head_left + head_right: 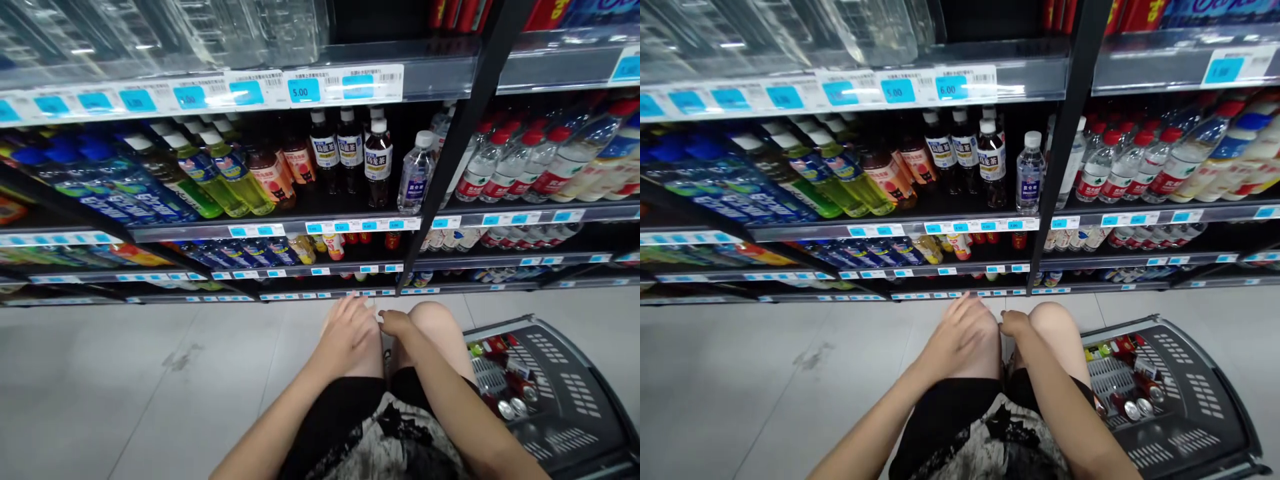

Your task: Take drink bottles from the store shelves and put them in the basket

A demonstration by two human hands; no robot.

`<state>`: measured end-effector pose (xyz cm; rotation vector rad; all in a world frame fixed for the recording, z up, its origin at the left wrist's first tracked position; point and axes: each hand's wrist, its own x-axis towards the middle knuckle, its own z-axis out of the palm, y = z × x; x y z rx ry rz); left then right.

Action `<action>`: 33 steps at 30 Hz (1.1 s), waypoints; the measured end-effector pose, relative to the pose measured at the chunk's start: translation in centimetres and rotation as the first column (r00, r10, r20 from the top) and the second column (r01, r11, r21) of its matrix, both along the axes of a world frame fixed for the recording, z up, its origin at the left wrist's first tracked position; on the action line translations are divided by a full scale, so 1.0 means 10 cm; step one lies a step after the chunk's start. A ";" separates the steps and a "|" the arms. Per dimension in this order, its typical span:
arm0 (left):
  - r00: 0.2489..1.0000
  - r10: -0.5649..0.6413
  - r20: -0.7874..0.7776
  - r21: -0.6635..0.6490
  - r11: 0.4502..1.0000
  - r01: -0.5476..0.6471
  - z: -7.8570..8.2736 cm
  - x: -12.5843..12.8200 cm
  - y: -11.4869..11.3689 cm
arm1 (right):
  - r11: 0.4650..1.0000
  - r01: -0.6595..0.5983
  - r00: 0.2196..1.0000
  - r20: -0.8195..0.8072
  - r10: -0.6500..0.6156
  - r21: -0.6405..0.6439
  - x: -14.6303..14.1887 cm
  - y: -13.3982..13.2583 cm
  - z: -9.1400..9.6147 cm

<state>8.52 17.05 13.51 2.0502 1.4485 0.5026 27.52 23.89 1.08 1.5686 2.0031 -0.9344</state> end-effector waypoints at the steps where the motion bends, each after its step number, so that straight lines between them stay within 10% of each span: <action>1: 1.000 -0.018 -0.020 -0.034 0.999 0.017 0.01 -0.10 -0.28 | 1.000 0.001 1.000 -0.002 -0.001 0.003 0.03 -0.01 0.02; 9: 1.000 -0.008 -0.018 0.080 0.997 0.009 -0.85 -0.55 -1.76 | 0.999 0.054 0.999 -0.009 -0.054 -0.003 0.09 0.04 0.10; 20: 0.980 0.155 0.125 0.125 0.977 -0.171 -1.01 -0.56 -1.62 | 0.990 0.137 0.977 -0.159 -0.139 -0.022 -0.06 0.05 -0.06; 26: 0.990 0.089 0.111 0.273 0.955 -0.116 -0.98 -0.57 -1.58 | 0.958 0.265 0.762 -0.585 -0.277 -0.110 0.34 -0.05 0.41; 30: 0.994 0.047 0.099 0.328 0.942 -0.077 -1.01 -0.59 -1.55 | 0.668 0.453 -0.215 -0.799 -0.562 -0.591 1.66 -0.30 0.70; 32: 0.993 0.040 0.108 0.329 0.942 -0.073 -1.03 -0.59 -1.54 | 0.314 0.730 -0.444 -0.771 -0.456 -0.607 2.43 -0.56 0.68; 33: 0.993 0.039 0.113 0.325 0.943 -0.074 -1.03 -0.58 -1.54 | 0.085 0.846 -0.428 -0.765 -0.481 -0.527 2.76 -0.73 0.62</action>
